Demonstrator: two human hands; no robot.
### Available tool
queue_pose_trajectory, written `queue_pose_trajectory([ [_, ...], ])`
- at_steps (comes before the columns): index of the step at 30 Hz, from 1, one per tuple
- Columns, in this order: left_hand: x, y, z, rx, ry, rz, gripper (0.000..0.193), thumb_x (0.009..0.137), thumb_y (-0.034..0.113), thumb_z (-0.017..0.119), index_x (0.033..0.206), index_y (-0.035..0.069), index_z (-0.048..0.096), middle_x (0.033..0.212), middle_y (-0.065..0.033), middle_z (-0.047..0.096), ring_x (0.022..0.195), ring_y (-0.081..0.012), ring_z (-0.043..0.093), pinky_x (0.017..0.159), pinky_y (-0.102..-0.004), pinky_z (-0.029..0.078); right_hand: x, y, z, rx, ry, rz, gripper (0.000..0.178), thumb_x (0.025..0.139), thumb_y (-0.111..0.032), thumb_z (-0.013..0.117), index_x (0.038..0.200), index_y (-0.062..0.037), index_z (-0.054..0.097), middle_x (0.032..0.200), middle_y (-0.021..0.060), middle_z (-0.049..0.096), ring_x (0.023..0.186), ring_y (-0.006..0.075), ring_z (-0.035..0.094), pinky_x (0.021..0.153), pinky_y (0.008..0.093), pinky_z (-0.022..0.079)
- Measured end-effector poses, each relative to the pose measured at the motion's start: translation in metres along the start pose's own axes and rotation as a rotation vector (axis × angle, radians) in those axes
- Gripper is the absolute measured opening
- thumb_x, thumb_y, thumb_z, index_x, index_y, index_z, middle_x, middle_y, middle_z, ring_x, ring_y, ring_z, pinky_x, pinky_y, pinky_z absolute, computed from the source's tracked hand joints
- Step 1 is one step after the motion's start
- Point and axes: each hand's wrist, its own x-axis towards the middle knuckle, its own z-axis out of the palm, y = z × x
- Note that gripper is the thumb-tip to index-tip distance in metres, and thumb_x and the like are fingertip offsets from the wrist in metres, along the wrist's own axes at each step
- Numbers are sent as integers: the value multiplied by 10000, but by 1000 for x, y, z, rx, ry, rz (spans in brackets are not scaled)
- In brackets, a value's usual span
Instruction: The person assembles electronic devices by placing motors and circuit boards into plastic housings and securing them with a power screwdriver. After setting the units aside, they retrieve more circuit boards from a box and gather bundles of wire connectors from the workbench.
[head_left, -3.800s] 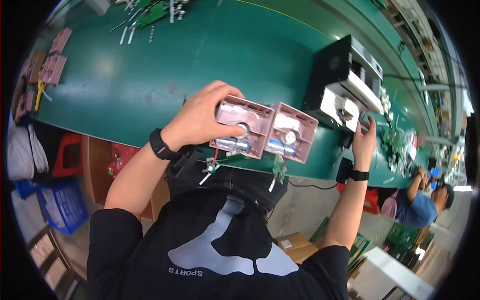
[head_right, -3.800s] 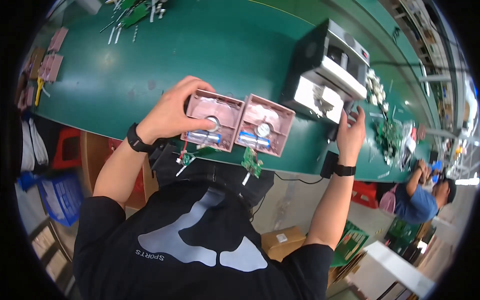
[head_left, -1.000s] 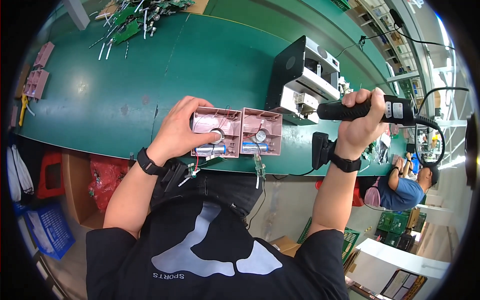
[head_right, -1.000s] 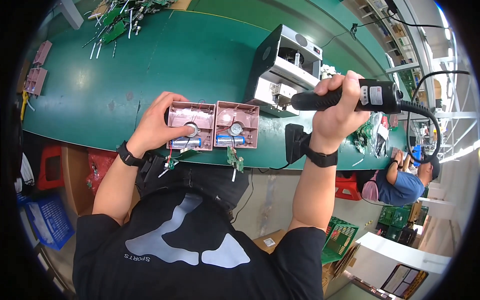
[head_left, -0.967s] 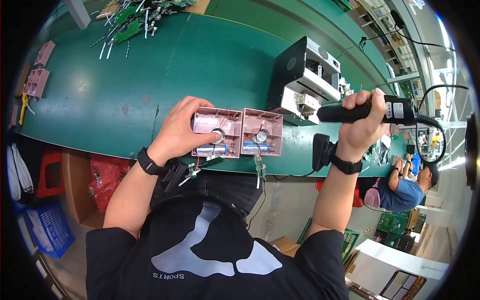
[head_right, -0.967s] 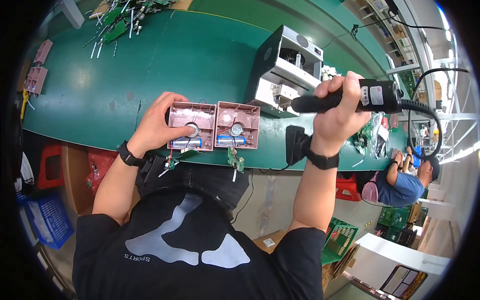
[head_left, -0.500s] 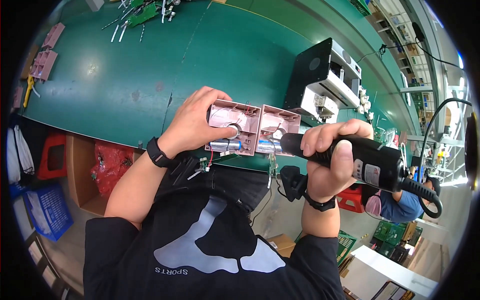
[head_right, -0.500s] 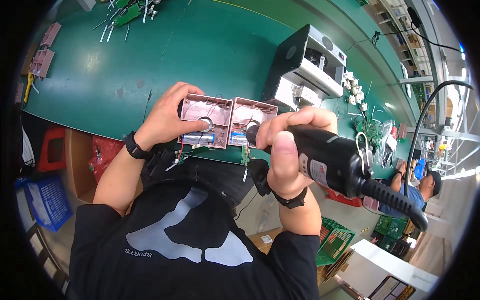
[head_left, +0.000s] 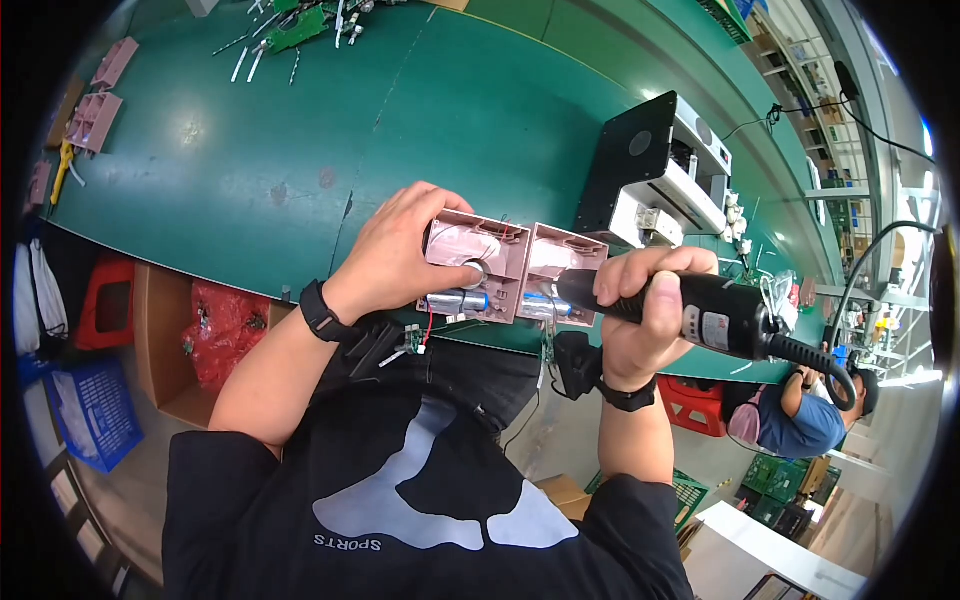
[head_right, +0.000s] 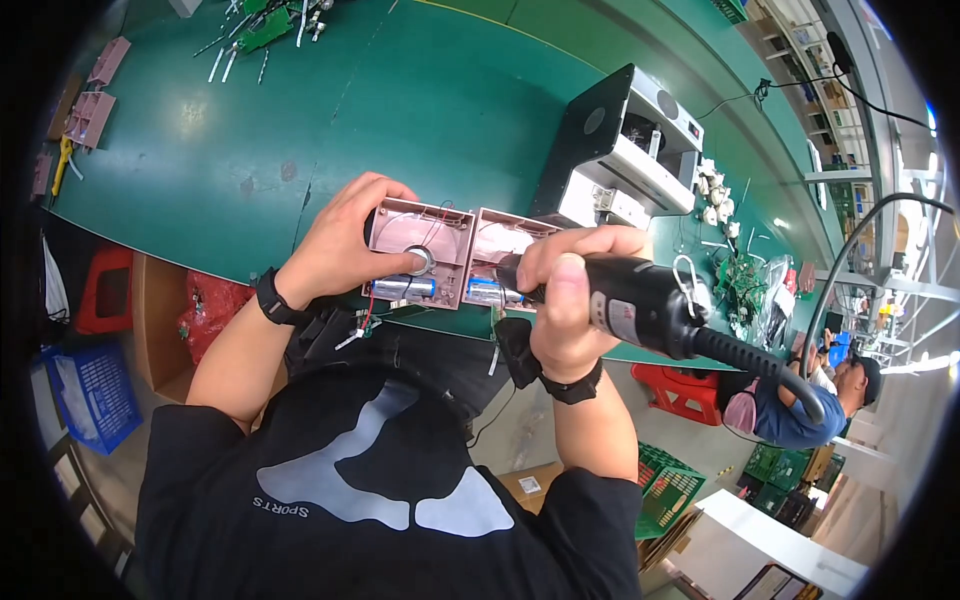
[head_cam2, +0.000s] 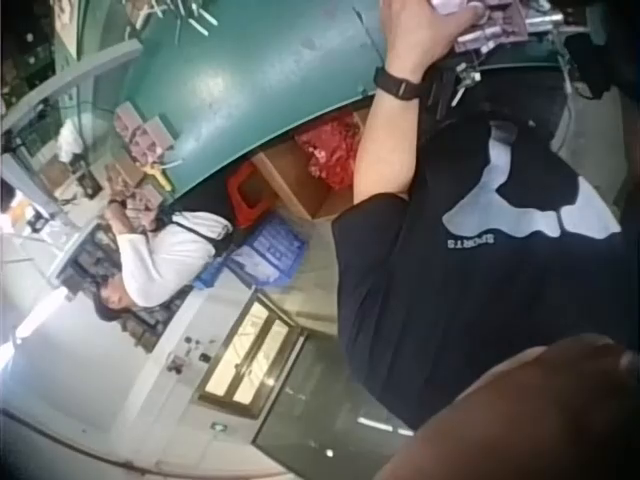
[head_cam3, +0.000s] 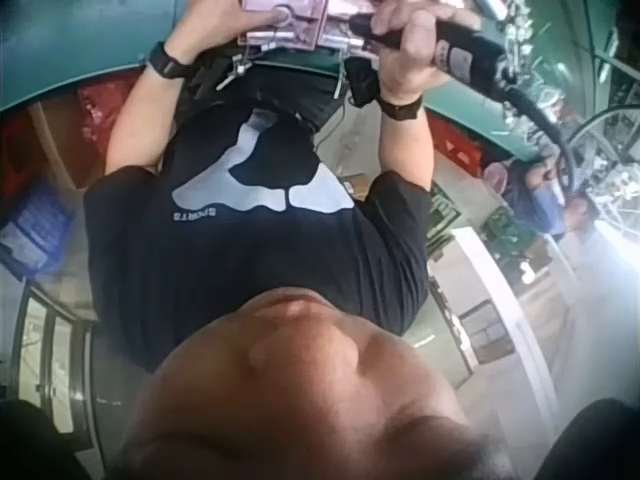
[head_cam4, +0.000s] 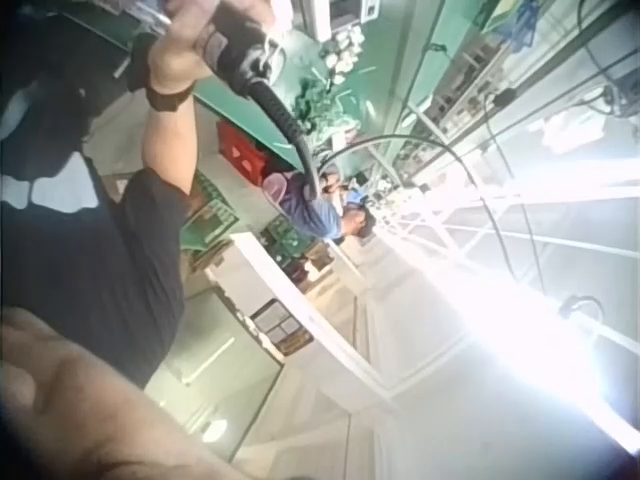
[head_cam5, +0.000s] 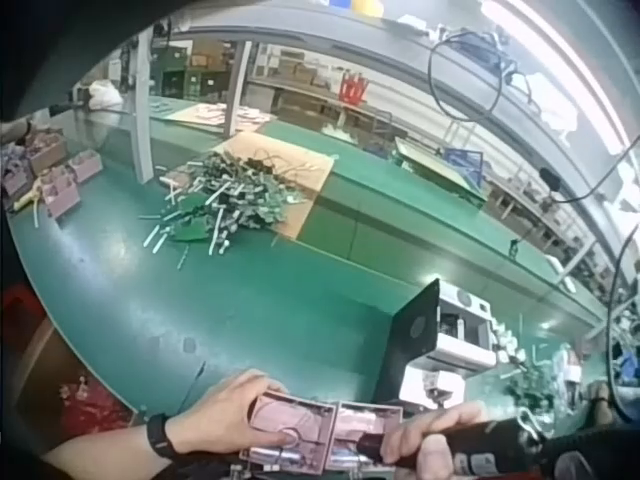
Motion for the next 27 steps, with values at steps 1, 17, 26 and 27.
queue_pose_trajectory([
  [1, -1, 0, 0, -5, -2, -6, 575, 705, 341, 871, 1181, 119, 637, 1175, -81, 605, 1152, -303, 587, 1001, -433, 468, -1, -1, 0, 2, 0, -2, 197, 947, -153, 576, 1072, -65, 451, 738, 103, 527, 566, 212, 511, 561, 375, 479],
  [17, 0, 4, -3, -11, -27, -30, 587, 706, 329, 871, 1191, 97, 636, 1177, -88, 608, 1147, -304, 595, 1004, -423, 477, 61, -53, -74, -143, 274, -240, 167, 1010, -232, 544, 1037, -67, 549, 750, 57, 538, 594, 190, 514, 614, 363, 464],
  [26, 0, 1, -1, -33, -30, -36, 585, 704, 334, 869, 1187, 102, 636, 1172, -89, 612, 1160, -302, 591, 1011, -420, 471, 50, -56, -54, 38, 135, -17, 195, 1017, -254, 540, 1059, -63, 536, 749, 54, 530, 583, 182, 508, 605, 355, 455],
  [27, -2, -1, -1, -27, -17, -59, 585, 704, 334, 869, 1187, 102, 636, 1172, -89, 612, 1160, -302, 591, 1011, -420, 471, 41, -57, -45, 148, 59, 2, 221, 1014, -273, 543, 1081, -64, 526, 744, 55, 527, 576, 179, 509, 594, 355, 455],
])
